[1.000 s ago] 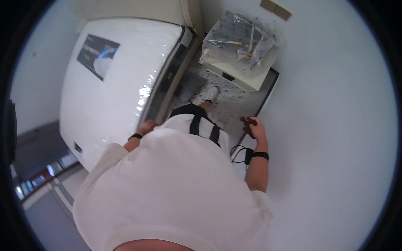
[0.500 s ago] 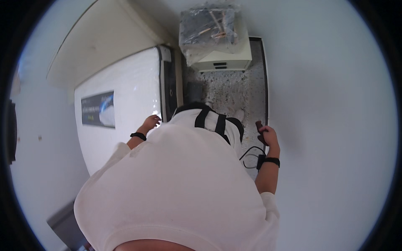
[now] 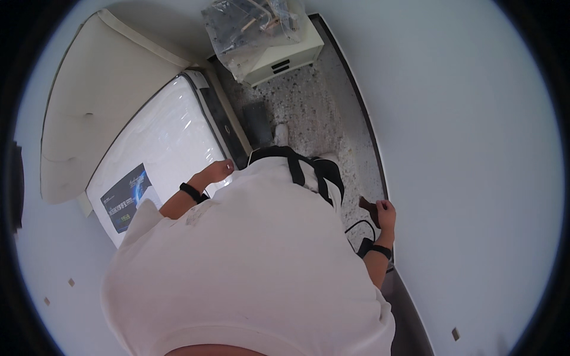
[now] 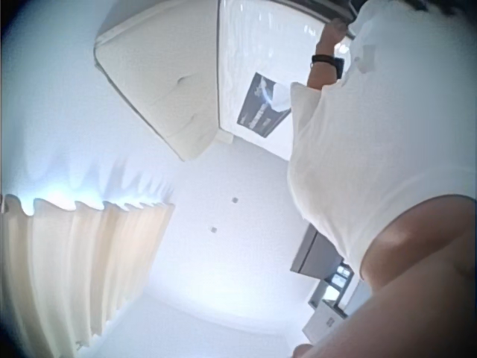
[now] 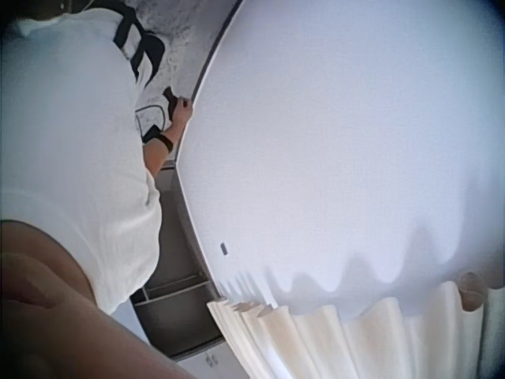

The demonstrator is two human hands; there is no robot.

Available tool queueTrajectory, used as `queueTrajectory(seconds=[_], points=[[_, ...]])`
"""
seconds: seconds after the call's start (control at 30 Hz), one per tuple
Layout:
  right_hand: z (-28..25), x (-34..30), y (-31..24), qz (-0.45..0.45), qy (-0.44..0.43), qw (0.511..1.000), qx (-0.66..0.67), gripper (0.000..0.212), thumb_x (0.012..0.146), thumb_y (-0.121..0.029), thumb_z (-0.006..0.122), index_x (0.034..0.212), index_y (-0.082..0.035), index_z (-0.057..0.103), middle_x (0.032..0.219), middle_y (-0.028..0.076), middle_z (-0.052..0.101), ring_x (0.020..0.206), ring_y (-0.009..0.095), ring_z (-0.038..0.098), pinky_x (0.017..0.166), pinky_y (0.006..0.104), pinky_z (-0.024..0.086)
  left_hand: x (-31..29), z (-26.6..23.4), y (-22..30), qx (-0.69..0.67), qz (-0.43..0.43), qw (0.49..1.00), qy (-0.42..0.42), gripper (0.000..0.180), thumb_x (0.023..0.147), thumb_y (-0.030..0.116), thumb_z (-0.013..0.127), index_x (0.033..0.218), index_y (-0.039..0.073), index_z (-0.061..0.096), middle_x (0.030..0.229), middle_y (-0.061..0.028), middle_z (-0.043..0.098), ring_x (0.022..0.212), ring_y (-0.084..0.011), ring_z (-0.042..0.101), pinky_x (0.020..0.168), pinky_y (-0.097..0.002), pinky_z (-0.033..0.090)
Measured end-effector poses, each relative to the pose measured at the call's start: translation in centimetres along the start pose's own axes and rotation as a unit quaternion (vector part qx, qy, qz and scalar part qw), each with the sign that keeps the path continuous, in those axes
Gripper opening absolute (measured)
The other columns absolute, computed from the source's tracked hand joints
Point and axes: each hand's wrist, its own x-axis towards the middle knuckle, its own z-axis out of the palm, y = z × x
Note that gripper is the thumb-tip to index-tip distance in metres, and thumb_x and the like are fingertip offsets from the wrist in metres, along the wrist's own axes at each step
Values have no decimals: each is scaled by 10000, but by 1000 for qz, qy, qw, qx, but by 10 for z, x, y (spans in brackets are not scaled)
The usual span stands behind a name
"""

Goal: The person wipes the exterior surfaces of a nightstand with a cloth and then cleans the interior and edges of a removed drawer.

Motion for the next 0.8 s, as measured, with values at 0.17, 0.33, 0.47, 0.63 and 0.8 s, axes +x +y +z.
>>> queueTrajectory(seconds=[0.17,0.33,0.47,0.63,0.8], points=[[9,-29,63,22,-32,999,-23,263,910,-266,694,970,-10,685,852,117,708,807,214,657,761,365,517,13,67,-65,-184,-111,973,88,233,939,275,559,1072,96,627,923,-209,711,878,-373,697,785,-429,549],[41,-34,69,-31,-85,996,9,235,928,-256,672,968,-25,688,832,75,689,811,170,631,758,331,500,-13,85,-96,-87,-152,966,190,279,921,256,588,1156,107,575,898,-163,722,864,-336,704,785,-441,544],[74,-39,61,-31,-125,992,-8,225,929,-248,662,977,-29,681,861,111,695,820,220,652,758,356,507,-48,94,-104,-116,-193,960,167,366,922,255,584,1250,123,490,886,-177,715,902,-343,698,823,-431,535],[123,-56,85,-4,-116,988,101,241,916,-265,675,996,-37,682,886,121,700,846,241,657,778,365,505,-52,66,-101,5,-209,971,116,432,915,236,585,1301,130,421,938,-243,698,951,-423,675,853,-480,530],[155,-85,102,43,-111,985,124,257,911,-267,678,988,-22,687,854,98,698,793,192,643,752,342,507,-7,-2,-67,97,-193,971,98,536,906,212,576,1371,143,318,1001,-301,675,997,-472,649,884,-517,517]])
